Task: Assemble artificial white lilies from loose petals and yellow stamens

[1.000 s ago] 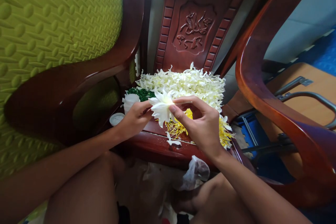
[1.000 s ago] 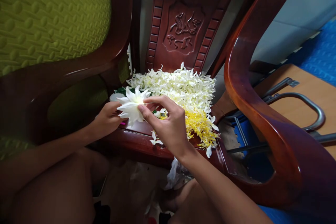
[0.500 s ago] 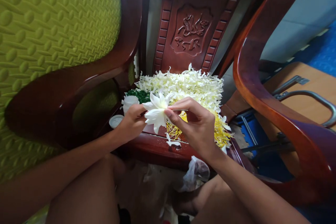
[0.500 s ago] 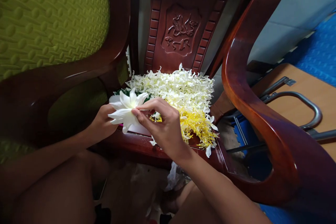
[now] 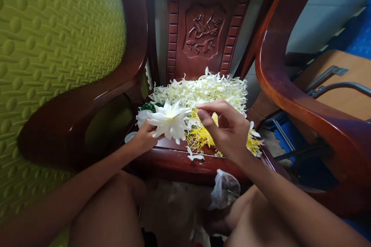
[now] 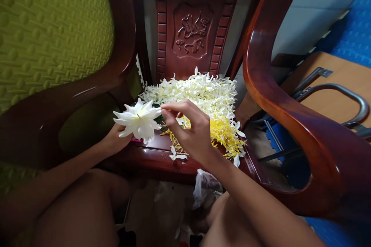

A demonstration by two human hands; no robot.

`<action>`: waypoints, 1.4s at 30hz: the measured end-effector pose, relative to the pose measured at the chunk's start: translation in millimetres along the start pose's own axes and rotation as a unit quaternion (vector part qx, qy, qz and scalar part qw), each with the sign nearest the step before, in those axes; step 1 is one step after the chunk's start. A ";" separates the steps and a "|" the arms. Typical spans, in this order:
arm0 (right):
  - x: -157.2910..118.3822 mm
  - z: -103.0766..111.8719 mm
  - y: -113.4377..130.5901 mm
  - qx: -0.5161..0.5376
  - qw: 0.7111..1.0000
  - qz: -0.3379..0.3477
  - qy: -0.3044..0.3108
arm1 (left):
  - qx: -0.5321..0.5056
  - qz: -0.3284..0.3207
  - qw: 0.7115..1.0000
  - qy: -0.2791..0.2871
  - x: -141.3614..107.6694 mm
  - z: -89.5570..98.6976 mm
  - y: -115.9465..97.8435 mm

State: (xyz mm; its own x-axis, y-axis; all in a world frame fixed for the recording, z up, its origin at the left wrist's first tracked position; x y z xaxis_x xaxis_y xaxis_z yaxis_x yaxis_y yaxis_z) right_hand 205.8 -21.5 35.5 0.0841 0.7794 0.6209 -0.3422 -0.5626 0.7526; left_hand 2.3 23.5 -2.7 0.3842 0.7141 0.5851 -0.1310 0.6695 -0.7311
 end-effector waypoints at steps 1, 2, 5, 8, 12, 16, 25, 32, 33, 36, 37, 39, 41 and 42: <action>1.1 -0.3 -0.3 -0.007 1.000 0.021 0.022 | -0.008 0.002 1.000 0.009 -0.6 -1.0 1.3; 1.9 -1.0 -0.3 -0.014 0.998 0.043 0.045 | -0.015 0.004 1.000 0.020 -1.0 -2.0 2.2; 2.4 -3.4 0.8 -0.025 0.989 0.103 0.100 | -0.028 0.001 0.998 0.053 -0.1 -5.7 1.8; 1.4 -4.8 1.8 -0.026 0.986 0.117 0.119 | -0.040 -0.011 0.996 0.076 2.8 -10.2 -2.9; 0.2 -5.0 2.4 -0.005 0.989 0.084 0.123 | -0.047 -0.026 0.996 0.071 4.7 -14.5 -11.5; -1.3 -5.2 2.3 0.039 0.987 0.051 0.144 | -0.055 -0.056 0.995 0.066 2.6 -16.1 -20.6; -6.1 -9.0 -9.7 0.108 0.973 -0.035 0.200 | -0.055 -0.106 0.990 0.077 -0.1 -17.7 -25.4; 3.9 11.0 -5.6 0.087 0.986 0.011 0.139 | -0.045 -0.056 0.993 0.091 7.0 -25.5 -15.1; 5.6 15.8 -6.2 0.090 0.987 0.021 0.135 | -0.046 -0.059 0.993 0.093 7.8 -26.1 -14.3; 7.8 24.5 -13.6 0.102 0.981 -0.018 0.162 | -0.048 -0.072 0.992 0.091 9.1 -26.0 -11.0; 7.3 24.7 -17.7 0.111 0.976 -0.064 0.176 | -0.048 -0.078 0.992 0.091 9.3 -25.7 -9.6; 3.8 20.8 -25.8 0.143 0.949 -0.181 0.214 | -0.048 -0.089 0.991 0.090 9.5 -24.5 -6.7; -1.9 13.3 -31.4 0.186 0.908 -0.279 0.250 | -0.042 -0.105 0.989 0.097 9.8 -23.8 -4.6; -4.7 9.3 -33.0 0.206 0.891 -0.308 0.264 | -0.039 -0.117 0.987 0.102 10.0 -23.7 -4.4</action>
Point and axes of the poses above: each hand's wrist, its own x-axis towards the middle knuckle, its own z-axis out of the back of the hand, y = z × x, the point moved 2 cm from there along x, towards the middle knuckle, and after that the axes turned 15 degrees about -z, right-handed, at the moved point
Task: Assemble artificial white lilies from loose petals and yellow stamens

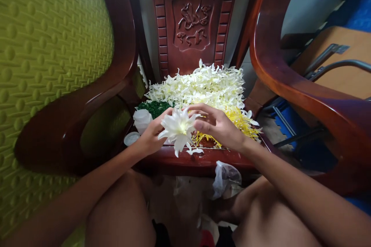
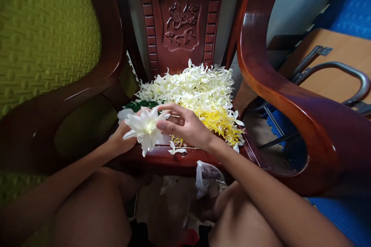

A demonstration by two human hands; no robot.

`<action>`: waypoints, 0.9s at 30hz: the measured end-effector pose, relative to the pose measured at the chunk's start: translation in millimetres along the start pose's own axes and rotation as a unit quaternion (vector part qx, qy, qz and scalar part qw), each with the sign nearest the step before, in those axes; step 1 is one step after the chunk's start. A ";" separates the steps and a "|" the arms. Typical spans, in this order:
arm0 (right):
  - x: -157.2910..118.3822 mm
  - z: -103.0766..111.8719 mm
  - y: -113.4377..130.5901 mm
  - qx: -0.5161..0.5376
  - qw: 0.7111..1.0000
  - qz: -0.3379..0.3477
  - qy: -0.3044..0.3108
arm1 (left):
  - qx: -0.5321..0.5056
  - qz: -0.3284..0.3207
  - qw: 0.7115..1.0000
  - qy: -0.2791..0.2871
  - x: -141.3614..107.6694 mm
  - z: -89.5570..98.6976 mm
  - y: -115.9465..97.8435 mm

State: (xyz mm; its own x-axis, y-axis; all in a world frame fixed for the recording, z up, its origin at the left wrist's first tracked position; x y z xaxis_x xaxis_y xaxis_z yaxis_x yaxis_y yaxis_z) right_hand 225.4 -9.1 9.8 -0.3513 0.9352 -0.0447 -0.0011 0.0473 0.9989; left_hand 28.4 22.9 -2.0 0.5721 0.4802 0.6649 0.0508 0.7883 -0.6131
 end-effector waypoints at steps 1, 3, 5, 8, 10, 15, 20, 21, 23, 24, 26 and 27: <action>1.0 -3.0 -3.2 0.022 1.000 -0.015 0.011 | 0.003 -0.013 1.000 0.005 0.5 0.0 -0.4; 2.9 -6.4 -8.5 0.063 0.998 -0.021 0.005 | 0.008 -0.035 0.999 0.011 2.2 -0.3 -3.2; 4.4 -6.1 -13.2 0.103 0.994 -0.015 -0.021 | 0.012 -0.032 0.999 -0.006 4.3 -0.4 -7.4; 6.0 -2.3 -19.8 0.143 0.988 -0.011 -0.055 | -0.012 0.060 0.995 -0.074 5.5 0.2 -12.2; 6.2 0.0 -23.0 0.157 0.985 -0.012 -0.074 | -0.084 0.146 0.974 -0.149 4.0 0.6 -13.7; 4.1 -1.8 -24.7 0.157 0.984 -0.033 -0.076 | -0.193 0.210 0.935 -0.211 1.5 -2.6 -17.7; 4.5 -7.4 -21.7 0.167 0.981 -0.069 -0.066 | -0.098 0.167 0.963 -0.189 2.1 -3.2 -21.6; 5.3 -8.4 -21.7 0.164 0.982 -0.072 -0.062 | -0.087 0.162 0.965 -0.184 2.4 -3.3 -22.0; 7.1 -10.4 -22.4 0.161 0.983 -0.071 -0.053 | -0.081 0.160 0.967 -0.181 3.1 -3.3 -22.2; 7.9 -11.3 -23.0 0.162 0.983 -0.067 -0.051 | -0.082 0.162 0.966 -0.183 3.5 -3.3 -22.0; 8.8 -12.7 -24.1 0.170 0.982 -0.058 -0.052 | -0.098 0.173 0.961 -0.193 4.1 -3.7 -21.3; 9.0 -13.2 -24.4 0.172 0.982 -0.053 -0.056 | -0.114 0.181 0.957 -0.198 4.3 -4.2 -21.0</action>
Point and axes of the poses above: each hand's wrist, its own x-axis towards the middle knuckle, its own z-axis out of the back of the hand, y = z × x, the point moved 2 cm from there along x, towards the middle knuckle, and after that the axes turned 15 degrees about -z, right-handed, at the moved point
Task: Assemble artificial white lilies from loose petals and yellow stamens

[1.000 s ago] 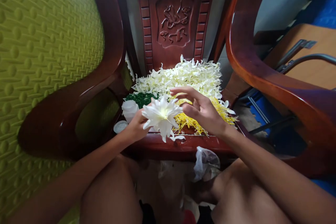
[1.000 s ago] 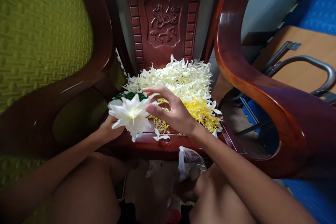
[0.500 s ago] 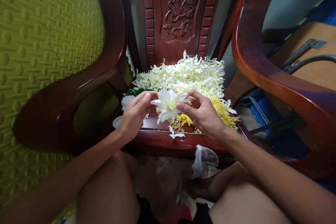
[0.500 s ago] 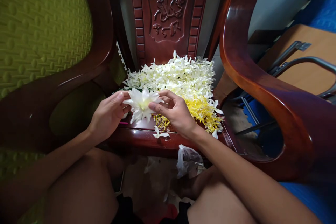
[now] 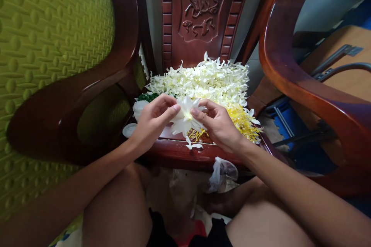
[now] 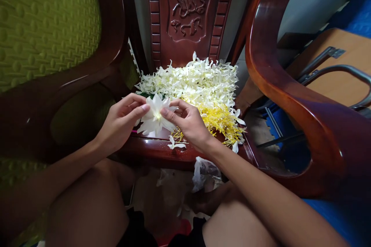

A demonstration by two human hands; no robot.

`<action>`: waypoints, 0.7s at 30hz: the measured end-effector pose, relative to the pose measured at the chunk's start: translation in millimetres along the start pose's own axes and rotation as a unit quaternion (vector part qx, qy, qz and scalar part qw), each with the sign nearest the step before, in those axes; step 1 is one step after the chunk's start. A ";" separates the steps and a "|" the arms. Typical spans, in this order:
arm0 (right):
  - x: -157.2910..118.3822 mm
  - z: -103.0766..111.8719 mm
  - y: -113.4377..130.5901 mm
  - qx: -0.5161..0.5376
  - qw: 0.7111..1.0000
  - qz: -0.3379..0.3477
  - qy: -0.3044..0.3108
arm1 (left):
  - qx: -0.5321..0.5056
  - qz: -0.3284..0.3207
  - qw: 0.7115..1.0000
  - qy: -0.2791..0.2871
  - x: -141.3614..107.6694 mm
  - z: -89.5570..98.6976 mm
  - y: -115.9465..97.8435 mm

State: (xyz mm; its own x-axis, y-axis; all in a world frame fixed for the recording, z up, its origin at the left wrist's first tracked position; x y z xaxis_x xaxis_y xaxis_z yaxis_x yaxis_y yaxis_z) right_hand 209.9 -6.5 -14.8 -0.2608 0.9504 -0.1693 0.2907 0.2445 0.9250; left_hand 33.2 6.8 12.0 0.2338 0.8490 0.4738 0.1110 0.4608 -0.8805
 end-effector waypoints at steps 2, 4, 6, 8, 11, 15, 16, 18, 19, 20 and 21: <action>0.0 -0.4 -0.1 0.000 1.000 0.013 -0.012 | -0.033 0.023 0.999 -0.004 -0.3 -1.4 0.2; -0.1 0.1 0.4 -0.001 0.999 0.027 -0.032 | -0.059 0.038 0.998 -0.004 -1.2 -2.7 -0.6; 0.0 1.0 0.6 0.000 0.999 0.032 -0.044 | -0.072 0.045 0.996 -0.001 -2.1 -3.6 -1.8; -0.1 1.7 0.2 -0.005 0.999 0.026 -0.040 | -0.074 0.049 0.996 -0.001 -2.5 -3.8 -2.5; -1.1 1.0 0.1 -0.014 1.000 0.013 -0.018 | -0.054 0.043 0.998 -0.004 -1.7 -3.0 -2.4; -2.6 -3.6 3.6 -0.020 1.000 0.000 0.022 | 0.003 0.002 1.000 0.012 -0.5 -2.1 -3.9; -2.6 -4.8 4.7 -0.030 0.999 0.001 0.028 | 0.018 -0.007 1.000 0.020 -0.5 -2.0 -4.6; -2.5 -6.4 6.4 -0.051 0.998 0.008 0.021 | 0.033 -0.017 0.999 0.034 -0.8 -2.0 -5.7; -2.3 -6.7 6.8 -0.056 0.998 0.012 0.015 | 0.031 -0.016 0.999 0.038 -1.0 -1.9 -5.9; -2.1 -6.8 6.9 -0.056 0.998 0.014 0.007 | 0.024 -0.012 0.999 0.040 -1.3 -1.7 -5.9; -2.0 -6.7 6.7 -0.053 0.998 0.015 0.001 | 0.014 -0.006 0.999 0.040 -1.6 -1.4 -5.8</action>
Point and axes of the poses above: each hand's wrist, its own x-axis towards the middle knuckle, its own z-axis out of the back of the hand, y = z × x, the point moved 2 cm from there along x, towards the middle knuckle, and after that the axes turned 15 degrees about -z, right-handed, at the moved point
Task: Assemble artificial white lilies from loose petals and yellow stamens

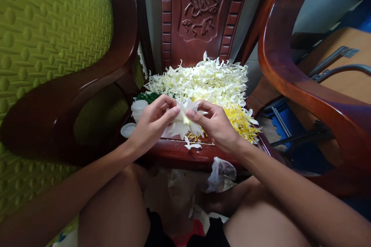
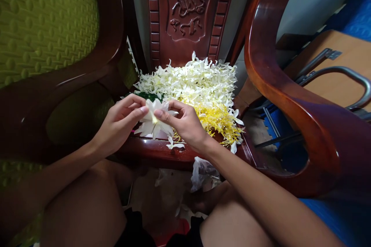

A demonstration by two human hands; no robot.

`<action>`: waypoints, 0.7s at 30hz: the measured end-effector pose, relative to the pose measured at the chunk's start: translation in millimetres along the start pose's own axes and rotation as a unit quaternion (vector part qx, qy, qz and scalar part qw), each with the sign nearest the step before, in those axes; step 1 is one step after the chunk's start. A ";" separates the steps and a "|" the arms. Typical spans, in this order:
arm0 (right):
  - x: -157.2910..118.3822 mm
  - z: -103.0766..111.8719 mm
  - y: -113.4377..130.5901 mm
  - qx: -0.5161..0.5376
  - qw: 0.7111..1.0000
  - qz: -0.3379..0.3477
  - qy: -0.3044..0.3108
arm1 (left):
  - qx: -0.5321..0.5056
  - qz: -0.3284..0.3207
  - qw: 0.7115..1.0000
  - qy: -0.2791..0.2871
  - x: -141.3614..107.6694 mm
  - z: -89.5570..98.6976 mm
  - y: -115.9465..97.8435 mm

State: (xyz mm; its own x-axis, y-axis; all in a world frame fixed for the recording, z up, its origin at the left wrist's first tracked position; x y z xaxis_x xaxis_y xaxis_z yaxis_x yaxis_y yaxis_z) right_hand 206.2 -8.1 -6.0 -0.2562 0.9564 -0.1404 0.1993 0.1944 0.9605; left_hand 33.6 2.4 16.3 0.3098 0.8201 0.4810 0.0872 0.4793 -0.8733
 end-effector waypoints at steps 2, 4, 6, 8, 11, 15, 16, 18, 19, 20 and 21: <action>0.0 0.1 -1.2 0.011 1.000 -0.003 -0.005 | -0.018 0.010 1.000 -0.001 -0.7 0.5 0.4; 0.0 0.0 -2.6 0.022 1.000 -0.007 -0.005 | -0.025 0.014 1.000 -0.004 -1.6 0.6 0.7; -0.1 -0.3 -3.6 0.034 0.999 -0.007 -0.007 | -0.031 0.017 0.999 -0.008 -2.4 0.3 1.0; -0.3 -0.8 -3.8 0.034 0.999 -0.002 -0.012 | -0.044 0.020 0.999 -0.014 -2.9 -0.4 1.7; -0.3 -2.1 -3.3 0.013 1.000 0.004 -0.016 | -0.049 0.023 0.998 -0.013 -2.4 -1.4 2.3; 0.2 -3.0 -2.6 0.008 1.000 0.009 -0.016 | -0.015 0.006 1.000 0.007 -0.9 -0.9 1.6; 0.4 -3.2 -2.5 0.005 1.000 0.011 -0.014 | -0.016 0.006 1.000 0.009 -0.8 -0.6 1.8; 0.4 -3.8 -2.3 0.002 1.000 0.019 -0.009 | -0.014 0.010 1.000 0.010 -1.1 -0.2 2.6; 0.3 -4.2 -2.1 0.004 1.000 0.024 -0.008 | -0.011 0.011 1.000 0.010 -1.4 0.0 3.0; 0.1 -4.6 -2.0 0.010 1.000 0.028 -0.008 | -0.008 0.012 1.000 0.007 -1.6 0.0 3.3; 0.0 -5.1 -2.1 0.017 0.999 0.028 -0.011 | -0.008 0.013 1.000 0.002 -1.8 -0.1 3.5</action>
State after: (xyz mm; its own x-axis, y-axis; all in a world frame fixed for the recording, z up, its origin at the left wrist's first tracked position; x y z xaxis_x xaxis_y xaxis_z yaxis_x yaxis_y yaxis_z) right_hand 201.0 -9.6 -6.8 -0.2238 0.9703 -0.0915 0.2458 0.1470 0.9581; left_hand 33.4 2.5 12.4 0.3163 0.8304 0.4586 0.0947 0.4534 -0.8863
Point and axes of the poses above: each hand's wrist, its own x-axis towards the middle knuckle, its own z-axis out of the back of the hand, y = z × x, the point moved 2 cm from there along x, towards the middle knuckle, and after that the axes turned 15 degrees about -z, right-handed, at the moved point
